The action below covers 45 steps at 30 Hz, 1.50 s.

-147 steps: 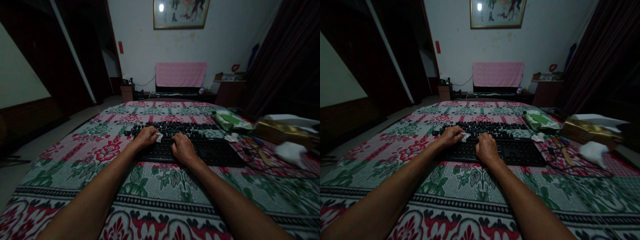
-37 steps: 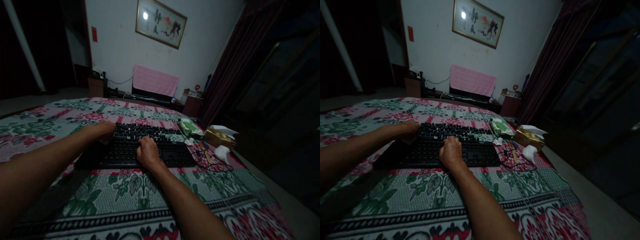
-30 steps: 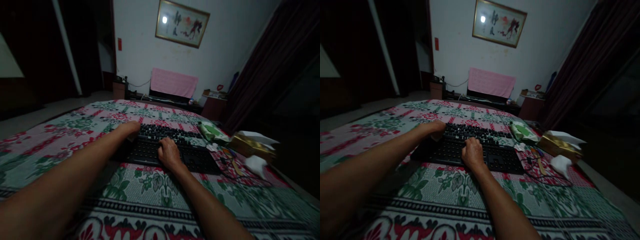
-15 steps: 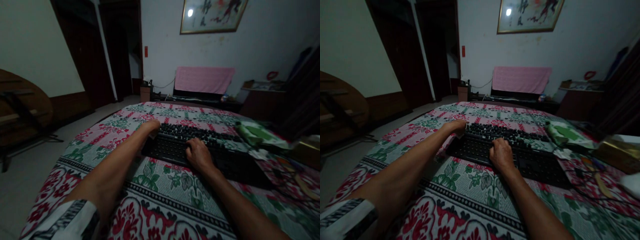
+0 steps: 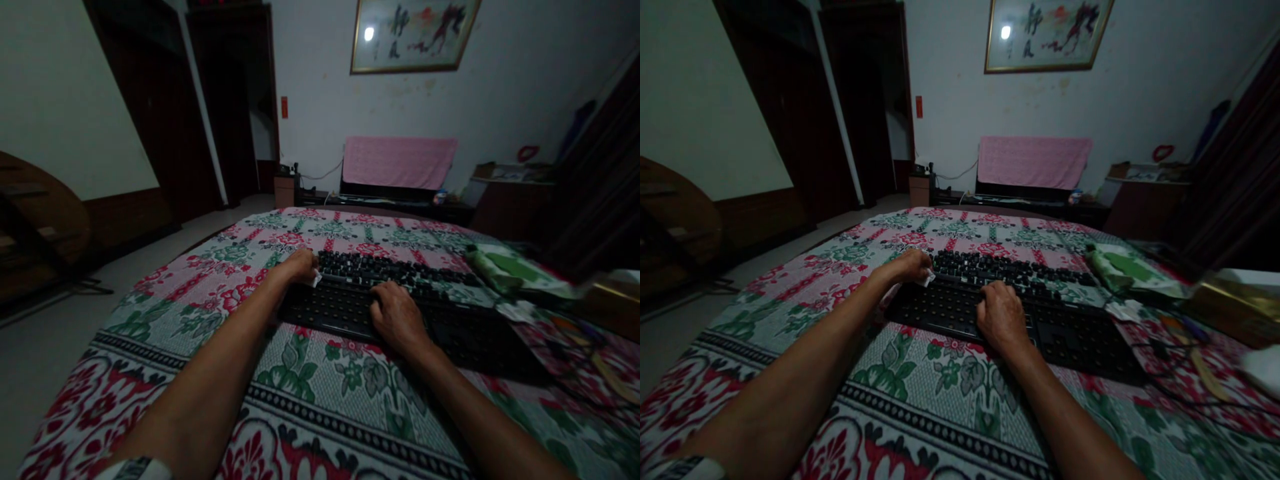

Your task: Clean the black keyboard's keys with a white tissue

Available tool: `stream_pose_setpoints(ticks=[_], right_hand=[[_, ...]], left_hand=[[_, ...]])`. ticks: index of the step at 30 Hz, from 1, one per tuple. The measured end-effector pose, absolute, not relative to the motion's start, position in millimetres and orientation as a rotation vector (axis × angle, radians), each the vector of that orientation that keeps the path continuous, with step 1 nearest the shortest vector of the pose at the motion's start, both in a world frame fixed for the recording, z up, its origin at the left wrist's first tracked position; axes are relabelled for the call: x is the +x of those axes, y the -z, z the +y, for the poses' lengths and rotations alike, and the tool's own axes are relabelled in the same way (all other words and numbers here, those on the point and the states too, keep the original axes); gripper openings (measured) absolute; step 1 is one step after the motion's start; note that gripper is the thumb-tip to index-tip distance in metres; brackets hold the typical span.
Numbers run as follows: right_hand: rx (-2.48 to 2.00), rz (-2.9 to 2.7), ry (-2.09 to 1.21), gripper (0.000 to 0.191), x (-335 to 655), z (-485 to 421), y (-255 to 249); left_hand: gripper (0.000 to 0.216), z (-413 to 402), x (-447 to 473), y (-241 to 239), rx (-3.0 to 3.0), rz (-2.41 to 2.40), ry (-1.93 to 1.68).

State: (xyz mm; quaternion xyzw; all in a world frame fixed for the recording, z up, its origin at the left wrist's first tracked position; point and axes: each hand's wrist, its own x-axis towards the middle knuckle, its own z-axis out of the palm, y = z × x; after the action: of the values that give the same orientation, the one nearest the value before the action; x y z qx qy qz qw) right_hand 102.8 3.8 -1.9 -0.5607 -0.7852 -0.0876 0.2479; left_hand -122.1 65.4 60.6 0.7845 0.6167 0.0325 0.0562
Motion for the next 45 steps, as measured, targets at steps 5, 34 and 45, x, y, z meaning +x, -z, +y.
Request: stream_pose_setpoints(ticks=[5, 34, 45], right_hand=[[-1.518, -2.14, 0.251, 0.023, 103.3, 4.4, 2.8], [-1.521, -2.144, 0.258, 0.024, 102.8, 3.8, 1.8], [-1.526, -2.134, 0.252, 0.023, 102.6, 3.4, 2.2]], left_hand=[[0.024, 72.3, -147.6, -61.3, 2.29, 1.949, -0.064], [0.025, 73.0, -146.0, -55.4, 2.222, 2.028, -0.069], [0.022, 70.4, -164.9, -58.6, 1.983, 1.965, -0.257]])
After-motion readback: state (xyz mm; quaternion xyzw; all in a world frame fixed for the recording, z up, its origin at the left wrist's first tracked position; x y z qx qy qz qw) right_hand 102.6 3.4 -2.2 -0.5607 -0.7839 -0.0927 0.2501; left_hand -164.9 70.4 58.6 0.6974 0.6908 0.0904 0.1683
